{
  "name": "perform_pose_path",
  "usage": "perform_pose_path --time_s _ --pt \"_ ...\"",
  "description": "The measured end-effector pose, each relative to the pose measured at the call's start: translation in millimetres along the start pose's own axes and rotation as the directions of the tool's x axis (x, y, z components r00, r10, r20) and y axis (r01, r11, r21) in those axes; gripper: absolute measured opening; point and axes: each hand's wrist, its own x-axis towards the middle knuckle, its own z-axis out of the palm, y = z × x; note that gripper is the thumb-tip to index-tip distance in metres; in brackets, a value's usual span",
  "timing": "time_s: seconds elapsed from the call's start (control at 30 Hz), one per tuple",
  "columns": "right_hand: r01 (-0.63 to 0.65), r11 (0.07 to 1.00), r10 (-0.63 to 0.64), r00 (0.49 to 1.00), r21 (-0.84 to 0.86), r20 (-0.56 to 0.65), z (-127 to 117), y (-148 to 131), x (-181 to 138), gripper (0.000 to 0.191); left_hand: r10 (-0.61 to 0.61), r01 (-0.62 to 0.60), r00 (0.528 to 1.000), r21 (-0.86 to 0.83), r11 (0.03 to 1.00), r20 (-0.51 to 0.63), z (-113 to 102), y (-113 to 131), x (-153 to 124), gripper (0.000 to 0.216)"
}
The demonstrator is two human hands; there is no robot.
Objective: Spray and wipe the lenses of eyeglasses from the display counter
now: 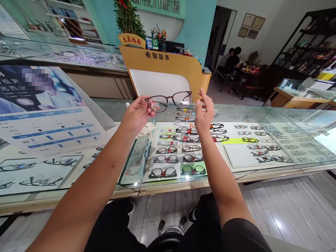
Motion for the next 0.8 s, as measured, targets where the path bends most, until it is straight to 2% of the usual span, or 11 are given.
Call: perform_pose_path --time_s 0.13,0.33,0.53,0.67,0.8 --pt "0.145 0.986 -0.142 0.989 -0.085 0.039 9.2 -24.2 -11.8 0.046 -0.085 0.082 0.996 -0.082 0.993 -0.032 2.1 3.6 -2.2 0.062" --pt "0.126 0.990 -0.124 0.991 -0.060 0.048 13.6 -29.1 -16.0 0.054 -0.134 0.131 0.991 -0.085 0.988 -0.029 5.6 8.0 -4.4 0.058" --pt "0.181 0.982 -0.183 0.983 -0.059 -0.032 15.3 -27.9 -18.0 0.036 -0.119 0.119 0.992 -0.003 0.993 -0.050 8.2 2.4 -5.4 0.065" --pt "0.168 0.979 -0.174 0.984 -0.114 -0.043 16.0 -27.7 -20.3 0.031 0.009 0.022 0.988 0.196 0.980 -0.152 8.3 -6.1 -7.8 0.069" --pt "0.155 0.983 -0.159 0.987 -0.101 -0.031 18.2 -26.8 -23.1 0.029 0.242 -0.105 0.941 0.480 0.871 -0.234 7.2 -12.5 -10.5 0.068"
